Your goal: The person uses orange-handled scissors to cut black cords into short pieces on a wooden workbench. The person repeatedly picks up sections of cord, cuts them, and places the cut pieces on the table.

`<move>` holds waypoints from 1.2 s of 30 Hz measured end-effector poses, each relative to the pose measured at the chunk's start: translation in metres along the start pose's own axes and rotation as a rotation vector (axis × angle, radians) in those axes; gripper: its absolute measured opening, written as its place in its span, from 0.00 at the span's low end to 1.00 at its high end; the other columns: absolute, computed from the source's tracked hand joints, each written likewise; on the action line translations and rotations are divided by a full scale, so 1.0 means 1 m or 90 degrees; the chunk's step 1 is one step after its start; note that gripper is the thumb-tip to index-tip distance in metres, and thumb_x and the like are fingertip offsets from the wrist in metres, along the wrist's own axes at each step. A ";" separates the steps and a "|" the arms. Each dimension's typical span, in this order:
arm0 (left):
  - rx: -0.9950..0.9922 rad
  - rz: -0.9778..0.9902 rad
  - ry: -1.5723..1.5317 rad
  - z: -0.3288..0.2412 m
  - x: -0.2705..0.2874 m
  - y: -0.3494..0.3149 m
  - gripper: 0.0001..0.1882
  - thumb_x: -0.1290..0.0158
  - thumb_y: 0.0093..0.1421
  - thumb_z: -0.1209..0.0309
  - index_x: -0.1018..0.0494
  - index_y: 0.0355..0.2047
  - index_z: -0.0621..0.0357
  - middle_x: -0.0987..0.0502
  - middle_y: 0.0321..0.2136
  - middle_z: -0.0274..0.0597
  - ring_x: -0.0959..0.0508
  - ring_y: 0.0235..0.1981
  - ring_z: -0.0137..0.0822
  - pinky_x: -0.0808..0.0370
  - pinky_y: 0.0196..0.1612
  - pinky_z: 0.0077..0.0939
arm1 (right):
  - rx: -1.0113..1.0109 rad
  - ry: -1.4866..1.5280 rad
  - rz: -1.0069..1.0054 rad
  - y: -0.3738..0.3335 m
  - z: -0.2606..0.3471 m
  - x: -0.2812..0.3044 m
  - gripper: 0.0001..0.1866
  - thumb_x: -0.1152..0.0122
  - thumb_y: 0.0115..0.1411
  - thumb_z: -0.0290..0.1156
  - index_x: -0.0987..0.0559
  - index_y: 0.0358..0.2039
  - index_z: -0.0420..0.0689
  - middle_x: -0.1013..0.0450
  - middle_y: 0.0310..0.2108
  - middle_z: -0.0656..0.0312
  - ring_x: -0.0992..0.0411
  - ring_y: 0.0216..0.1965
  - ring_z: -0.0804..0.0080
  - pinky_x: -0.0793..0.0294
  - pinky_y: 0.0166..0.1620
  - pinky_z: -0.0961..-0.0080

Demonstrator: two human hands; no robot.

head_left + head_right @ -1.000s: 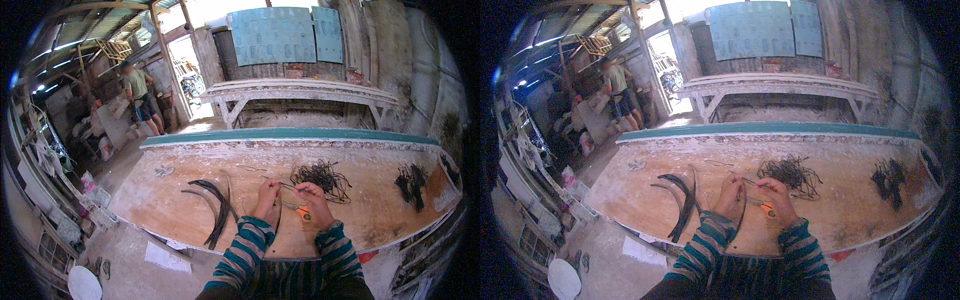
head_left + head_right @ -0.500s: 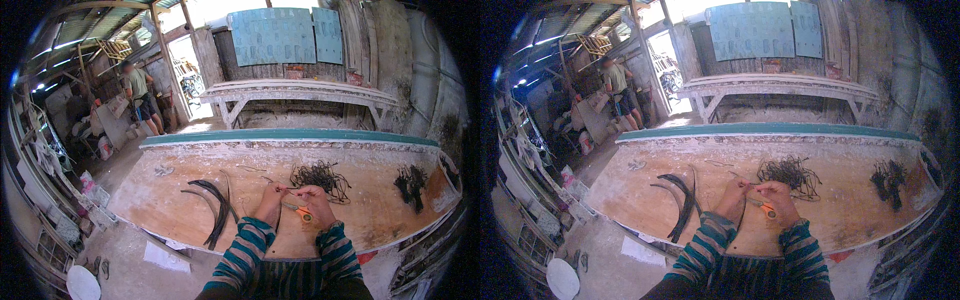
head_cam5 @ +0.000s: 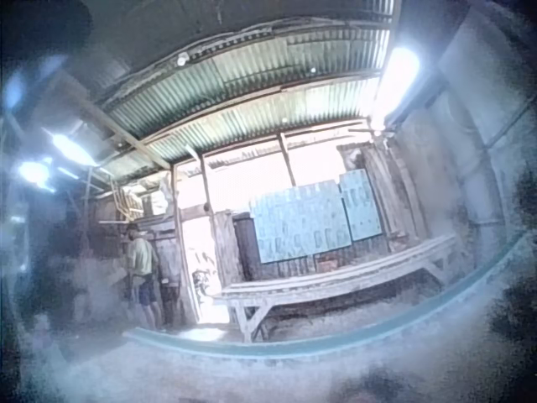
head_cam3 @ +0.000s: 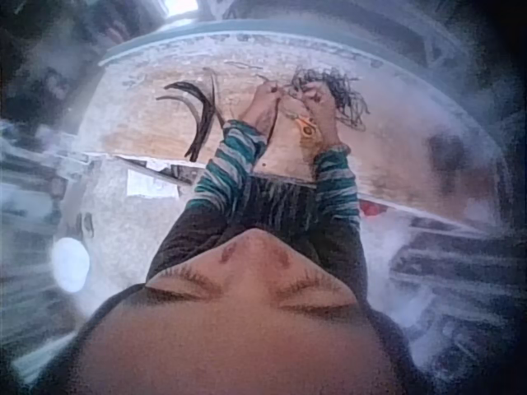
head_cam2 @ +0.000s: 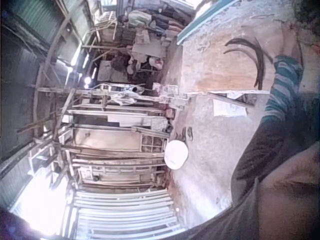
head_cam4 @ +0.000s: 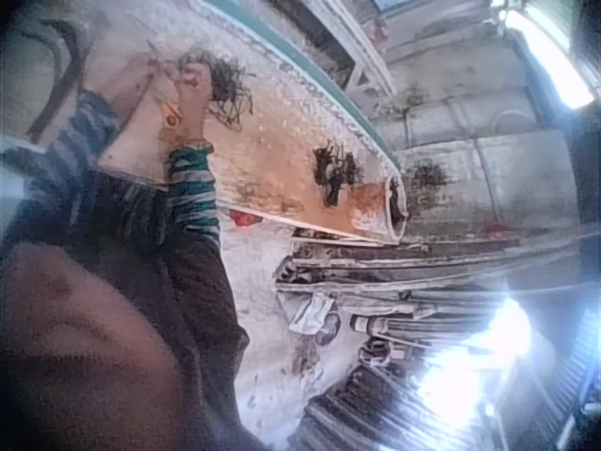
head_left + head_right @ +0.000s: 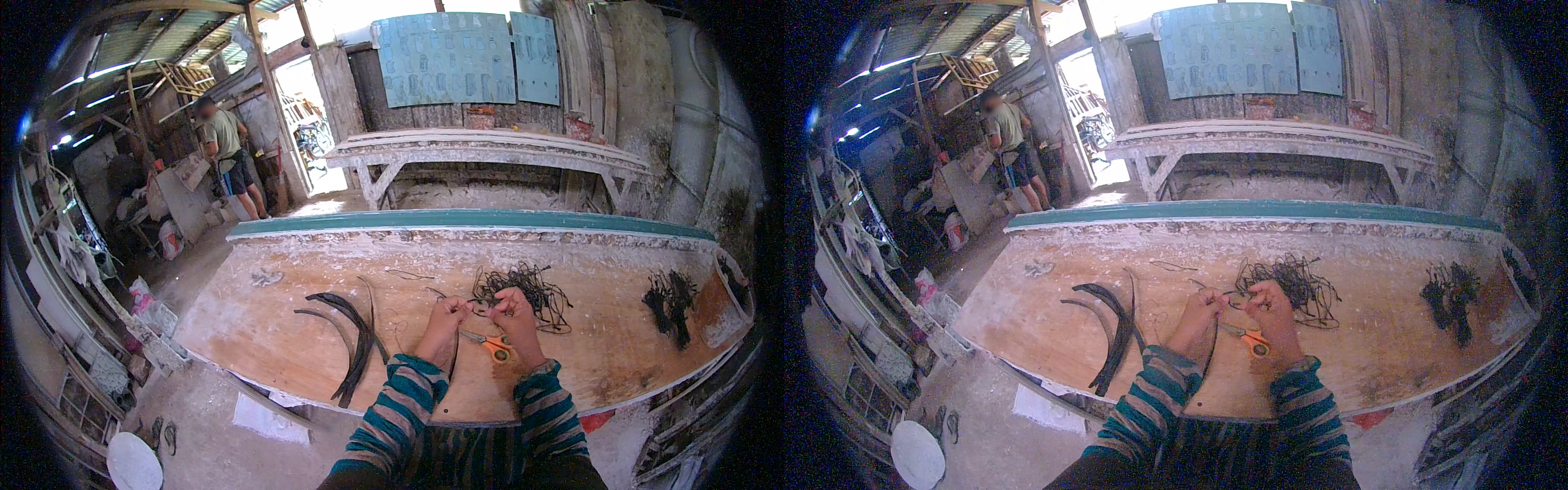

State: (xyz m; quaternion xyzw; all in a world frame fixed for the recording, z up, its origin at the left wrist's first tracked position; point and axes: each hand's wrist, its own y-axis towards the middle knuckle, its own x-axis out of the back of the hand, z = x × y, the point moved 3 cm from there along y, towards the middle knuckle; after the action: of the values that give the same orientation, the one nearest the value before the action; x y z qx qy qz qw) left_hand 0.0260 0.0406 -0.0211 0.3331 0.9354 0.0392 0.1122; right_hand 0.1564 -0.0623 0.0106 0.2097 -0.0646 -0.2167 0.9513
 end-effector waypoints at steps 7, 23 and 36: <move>-0.071 0.180 -0.012 -0.013 -0.013 -0.010 0.04 0.46 0.55 0.71 0.26 0.28 0.57 0.27 0.26 0.28 0.30 0.28 0.22 0.34 0.32 0.16 | 0.009 -0.233 -0.152 -0.002 0.017 0.004 0.16 0.40 0.49 0.20 0.29 0.39 0.42 0.34 0.22 0.67 0.36 0.24 0.81 0.36 0.29 0.81; -0.040 0.089 0.059 -0.016 -0.001 -0.007 0.04 0.45 0.53 0.73 0.25 0.29 0.59 0.26 0.27 0.31 0.29 0.28 0.24 0.33 0.33 0.19 | 0.054 -0.242 -0.221 0.006 -0.001 0.026 0.05 0.44 0.56 0.26 0.24 0.34 0.42 0.34 0.29 0.67 0.36 0.29 0.81 0.37 0.33 0.84; -0.174 -0.194 0.176 0.008 0.037 0.012 0.05 0.47 0.53 0.75 0.26 0.30 0.65 0.23 0.27 0.38 0.26 0.27 0.26 0.30 0.30 0.19 | -0.301 0.322 0.238 -0.023 0.010 -0.039 0.04 0.44 0.55 0.24 0.25 0.29 0.36 0.33 0.39 0.64 0.33 0.42 0.76 0.34 0.46 0.81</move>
State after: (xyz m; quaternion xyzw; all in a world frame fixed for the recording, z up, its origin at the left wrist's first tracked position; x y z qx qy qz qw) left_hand 0.0075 0.0734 -0.0340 0.1613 0.9672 0.1934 0.0317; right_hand 0.1105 -0.0674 0.0087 0.0163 0.1861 0.0097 0.9823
